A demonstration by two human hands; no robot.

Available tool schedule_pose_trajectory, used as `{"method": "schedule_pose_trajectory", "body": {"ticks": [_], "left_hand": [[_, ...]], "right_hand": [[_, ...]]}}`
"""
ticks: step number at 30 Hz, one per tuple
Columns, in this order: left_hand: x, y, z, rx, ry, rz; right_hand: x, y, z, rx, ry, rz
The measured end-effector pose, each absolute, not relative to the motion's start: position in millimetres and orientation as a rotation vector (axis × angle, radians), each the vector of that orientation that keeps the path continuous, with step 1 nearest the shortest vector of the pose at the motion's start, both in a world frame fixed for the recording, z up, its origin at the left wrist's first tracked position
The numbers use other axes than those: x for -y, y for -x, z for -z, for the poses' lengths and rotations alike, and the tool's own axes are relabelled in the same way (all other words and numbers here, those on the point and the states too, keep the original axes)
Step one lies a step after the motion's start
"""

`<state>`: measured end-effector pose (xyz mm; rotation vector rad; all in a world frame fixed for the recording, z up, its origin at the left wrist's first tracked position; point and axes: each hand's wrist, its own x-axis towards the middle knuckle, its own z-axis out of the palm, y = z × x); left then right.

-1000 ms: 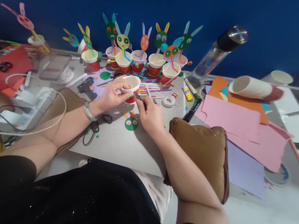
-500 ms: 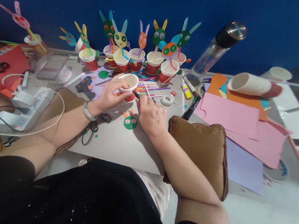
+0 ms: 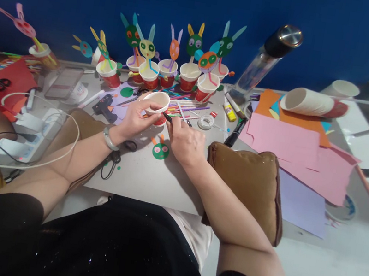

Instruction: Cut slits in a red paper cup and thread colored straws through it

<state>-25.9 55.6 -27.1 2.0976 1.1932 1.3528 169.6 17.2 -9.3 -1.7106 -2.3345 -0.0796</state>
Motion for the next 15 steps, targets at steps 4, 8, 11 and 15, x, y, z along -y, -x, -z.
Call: {"method": "schedule_pose_trajectory", "body": {"ticks": [4, 8, 11, 15], "left_hand": [[-55.3, 24.4, 29.3, -1.210, -2.071, -1.383], [-55.5, 21.4, 32.1, -1.190, -2.026, -1.392], [-55.5, 19.4, 35.0, -1.173, -2.023, -1.397], [-54.5, 17.9, 37.0, -1.129, -2.066, -1.460]], "right_hand": [[-16.4, -168.8, 7.5, 2.339, 1.745, 0.078], [-15.2, -166.2, 5.6, 2.354, 1.779, 0.029], [-15.6, -164.9, 6.7, 2.327, 1.795, -0.005], [-20.0, -166.8, 11.1, 2.200, 1.721, -0.225]]}}
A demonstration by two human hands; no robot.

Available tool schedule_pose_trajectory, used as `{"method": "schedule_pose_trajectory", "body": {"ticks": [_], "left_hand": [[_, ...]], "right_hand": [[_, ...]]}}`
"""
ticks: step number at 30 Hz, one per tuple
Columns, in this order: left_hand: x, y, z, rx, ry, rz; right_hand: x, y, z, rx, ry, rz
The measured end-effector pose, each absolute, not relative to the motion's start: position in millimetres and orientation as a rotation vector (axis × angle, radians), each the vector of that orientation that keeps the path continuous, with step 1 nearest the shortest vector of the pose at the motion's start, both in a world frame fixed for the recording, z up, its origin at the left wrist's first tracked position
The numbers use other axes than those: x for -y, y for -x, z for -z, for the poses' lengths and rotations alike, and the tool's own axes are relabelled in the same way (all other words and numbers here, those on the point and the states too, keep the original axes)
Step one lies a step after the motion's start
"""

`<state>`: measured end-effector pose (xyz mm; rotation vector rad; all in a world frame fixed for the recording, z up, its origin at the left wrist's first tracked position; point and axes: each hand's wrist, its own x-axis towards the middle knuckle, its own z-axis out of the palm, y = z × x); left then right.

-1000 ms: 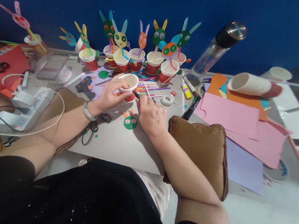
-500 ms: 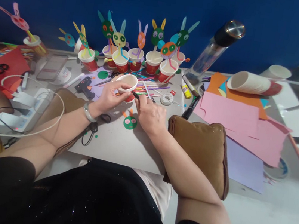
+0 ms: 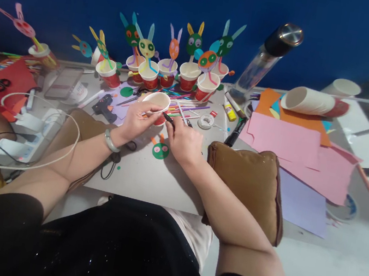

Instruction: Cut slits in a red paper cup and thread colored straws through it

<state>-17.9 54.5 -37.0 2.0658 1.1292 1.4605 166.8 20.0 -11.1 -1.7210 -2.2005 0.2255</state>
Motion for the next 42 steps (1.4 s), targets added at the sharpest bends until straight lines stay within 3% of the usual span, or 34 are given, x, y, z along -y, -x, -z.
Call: {"method": "schedule_pose_trajectory", "body": {"ticks": [5, 12, 16, 19, 24, 26, 28, 33, 36, 39, 42], "left_hand": [[-53, 18, 36, -1.157, -2.162, -1.426], [-54, 20, 34, -1.139, -2.223, -1.386], [-54, 20, 34, -1.107, -2.234, -1.433], [-53, 19, 34, -1.137, -2.221, -1.405], [-54, 20, 35, -1.193, -2.251, -1.385], [-55, 20, 36, -1.203, -2.264, -1.384], [-55, 20, 37, -1.192, -2.262, -1.395], [-56, 21, 37, -1.156, -2.250, -1.405], [-56, 21, 37, -1.154, -2.241, -1.436], [-56, 20, 38, -1.177, -2.232, -1.422], [-55, 20, 37, -1.199, -2.249, -1.396]], "right_hand": [[-26, -169, 16, 2.060, 1.510, -0.562], [-17, -165, 12, 2.256, 1.745, -0.059], [-16, -165, 12, 2.280, 1.714, -0.010], [-21, -166, 13, 2.113, 1.637, -0.322], [-31, -166, 12, 1.541, 1.283, -1.446], [-32, -166, 11, 1.419, 1.254, -1.648], [-31, -166, 10, 1.519, 1.299, -1.488], [-20, -166, 13, 2.091, 1.664, -0.317], [-17, -166, 14, 2.194, 1.705, -0.108], [-21, -166, 13, 2.056, 1.603, -0.415], [-28, -166, 11, 1.724, 1.386, -1.138]]}}
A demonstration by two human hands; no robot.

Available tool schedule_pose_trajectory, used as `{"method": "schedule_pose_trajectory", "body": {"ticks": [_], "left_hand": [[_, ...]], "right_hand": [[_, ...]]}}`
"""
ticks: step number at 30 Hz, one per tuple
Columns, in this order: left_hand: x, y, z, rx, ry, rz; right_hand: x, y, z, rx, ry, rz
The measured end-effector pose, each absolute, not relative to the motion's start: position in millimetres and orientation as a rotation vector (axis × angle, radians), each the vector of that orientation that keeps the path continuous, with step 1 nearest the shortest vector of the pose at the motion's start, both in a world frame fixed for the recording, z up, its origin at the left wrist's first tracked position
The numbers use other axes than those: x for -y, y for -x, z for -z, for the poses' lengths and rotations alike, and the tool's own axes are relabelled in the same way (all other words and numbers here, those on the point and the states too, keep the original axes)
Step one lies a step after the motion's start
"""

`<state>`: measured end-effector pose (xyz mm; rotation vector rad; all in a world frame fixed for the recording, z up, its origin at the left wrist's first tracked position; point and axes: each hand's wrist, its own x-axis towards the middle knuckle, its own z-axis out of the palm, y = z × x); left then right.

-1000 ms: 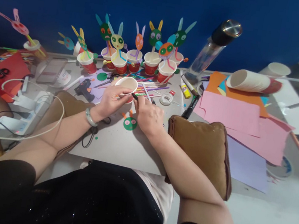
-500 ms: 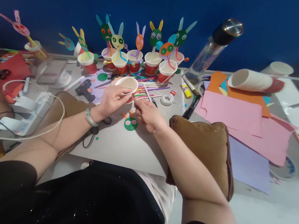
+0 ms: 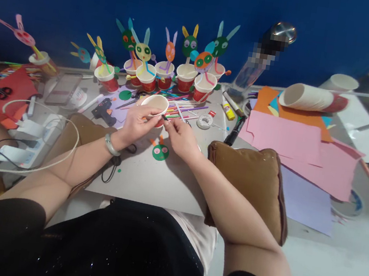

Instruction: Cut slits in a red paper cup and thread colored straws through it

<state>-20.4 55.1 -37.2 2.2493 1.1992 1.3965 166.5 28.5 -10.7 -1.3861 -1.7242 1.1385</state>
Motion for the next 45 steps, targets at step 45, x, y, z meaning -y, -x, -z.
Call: {"method": "schedule_pose_trajectory", "body": {"ticks": [45], "left_hand": [[-56, 22, 12, -0.718, -1.136, -1.208]], "right_hand": [[-44, -169, 18, 1.047, 1.143, -1.654]]}}
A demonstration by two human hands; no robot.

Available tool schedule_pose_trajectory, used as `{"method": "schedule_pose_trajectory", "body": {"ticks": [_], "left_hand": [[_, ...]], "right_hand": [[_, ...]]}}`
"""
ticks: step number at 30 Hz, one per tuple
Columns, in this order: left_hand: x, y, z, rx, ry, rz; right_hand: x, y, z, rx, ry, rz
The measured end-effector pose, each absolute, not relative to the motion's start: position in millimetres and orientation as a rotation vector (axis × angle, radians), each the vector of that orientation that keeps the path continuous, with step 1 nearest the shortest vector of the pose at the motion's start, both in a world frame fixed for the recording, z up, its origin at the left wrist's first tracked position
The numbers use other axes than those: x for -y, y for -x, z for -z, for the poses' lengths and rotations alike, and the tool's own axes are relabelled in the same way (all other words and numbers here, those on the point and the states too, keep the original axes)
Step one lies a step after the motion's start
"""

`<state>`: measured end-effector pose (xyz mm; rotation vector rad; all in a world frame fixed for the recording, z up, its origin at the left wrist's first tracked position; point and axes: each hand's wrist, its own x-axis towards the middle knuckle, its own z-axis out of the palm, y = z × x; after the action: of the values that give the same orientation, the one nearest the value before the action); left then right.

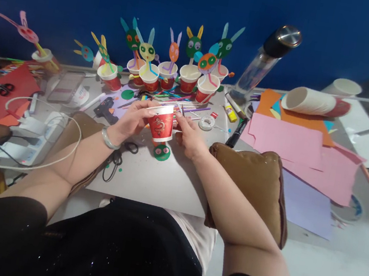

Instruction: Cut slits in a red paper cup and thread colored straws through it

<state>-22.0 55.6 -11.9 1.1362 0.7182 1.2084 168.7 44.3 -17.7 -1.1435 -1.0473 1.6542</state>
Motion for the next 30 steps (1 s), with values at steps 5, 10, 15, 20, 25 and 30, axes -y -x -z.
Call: {"method": "schedule_pose_trajectory", "body": {"ticks": [5, 10, 15, 20, 25, 30], "left_hand": [[-56, 22, 12, -0.691, -1.130, -1.213], [-60, 25, 18, -0.731, -1.248, -1.231], [-64, 27, 33, -0.898, -1.478, -1.375], [-60, 17, 46, -1.017, -1.510, -1.478], [-49, 3, 51, -0.897, -1.540, -1.418], [-40, -3, 56, -0.883, -1.589, -1.371]], "right_hand": [[-38, -168, 15, 1.067, 1.025, -1.874], [-34, -167, 14, 1.165, 0.999, -1.817], [-37, -166, 22, 1.251, 1.111, -1.478], [-42, -169, 33, 1.284, 1.218, -1.123], [-45, -173, 36, 1.339, 1.304, -0.907], [-47, -174, 41, 1.418, 1.361, -0.707]]}}
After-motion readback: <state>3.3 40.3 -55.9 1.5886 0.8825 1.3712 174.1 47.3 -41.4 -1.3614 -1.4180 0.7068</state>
